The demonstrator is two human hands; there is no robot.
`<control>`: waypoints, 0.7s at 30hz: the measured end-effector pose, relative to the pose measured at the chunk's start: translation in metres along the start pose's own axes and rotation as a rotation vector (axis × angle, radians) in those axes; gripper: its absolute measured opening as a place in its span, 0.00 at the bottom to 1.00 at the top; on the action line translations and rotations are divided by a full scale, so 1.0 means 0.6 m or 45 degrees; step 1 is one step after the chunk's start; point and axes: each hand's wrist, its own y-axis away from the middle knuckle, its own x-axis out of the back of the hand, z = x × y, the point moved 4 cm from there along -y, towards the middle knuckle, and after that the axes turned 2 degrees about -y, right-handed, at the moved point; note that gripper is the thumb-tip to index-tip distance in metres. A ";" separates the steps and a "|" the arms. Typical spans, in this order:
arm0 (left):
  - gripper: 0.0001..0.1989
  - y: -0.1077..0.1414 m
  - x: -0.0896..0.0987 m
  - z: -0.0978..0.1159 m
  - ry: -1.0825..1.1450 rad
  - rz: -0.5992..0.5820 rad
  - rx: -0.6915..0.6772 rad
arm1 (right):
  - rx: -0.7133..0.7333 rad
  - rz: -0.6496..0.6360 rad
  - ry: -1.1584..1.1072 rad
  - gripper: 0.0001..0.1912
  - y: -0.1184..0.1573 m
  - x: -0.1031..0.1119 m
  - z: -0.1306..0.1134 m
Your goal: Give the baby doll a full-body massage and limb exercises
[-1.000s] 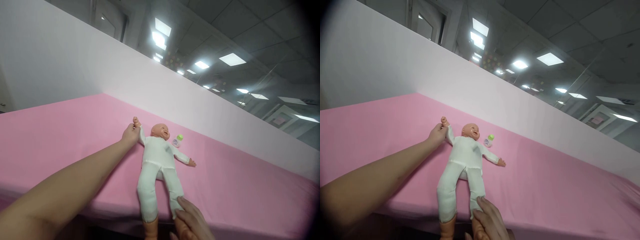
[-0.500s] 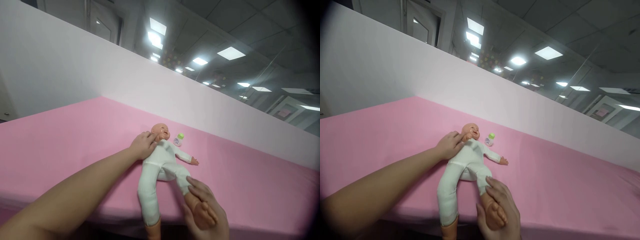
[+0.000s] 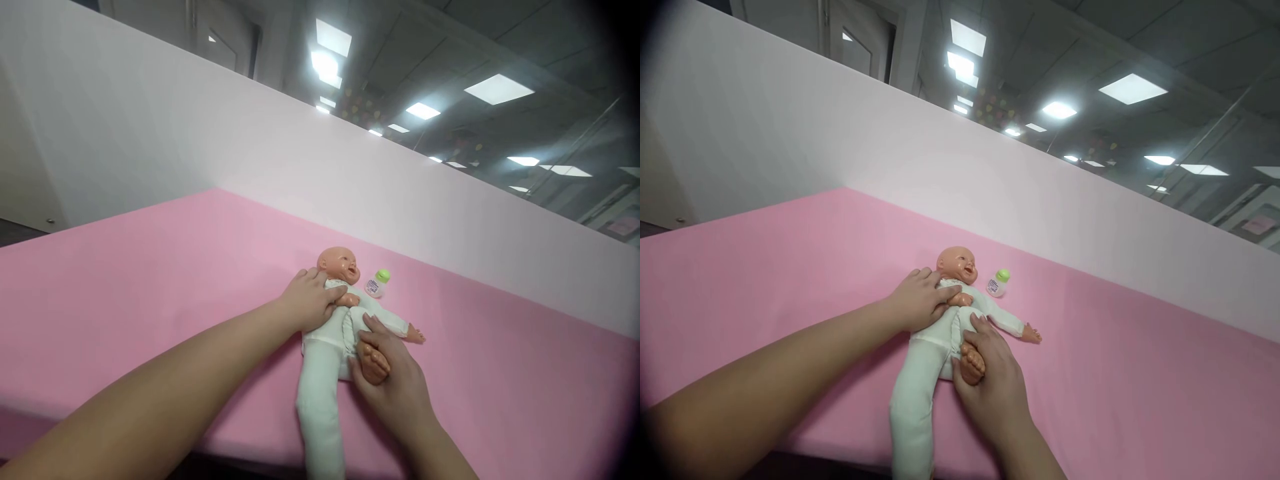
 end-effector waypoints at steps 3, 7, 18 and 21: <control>0.23 -0.001 -0.002 0.000 0.022 -0.019 0.023 | -0.090 -0.061 0.069 0.17 -0.002 -0.008 0.000; 0.22 0.001 -0.010 -0.002 0.066 -0.002 0.072 | -0.147 -0.118 0.063 0.16 -0.011 -0.008 -0.003; 0.25 0.012 -0.021 -0.055 0.594 0.189 0.338 | -0.180 -0.051 -0.083 0.18 0.019 0.038 -0.022; 0.25 0.013 -0.026 -0.082 0.835 0.223 0.462 | -0.187 0.081 -0.121 0.18 0.057 0.067 -0.022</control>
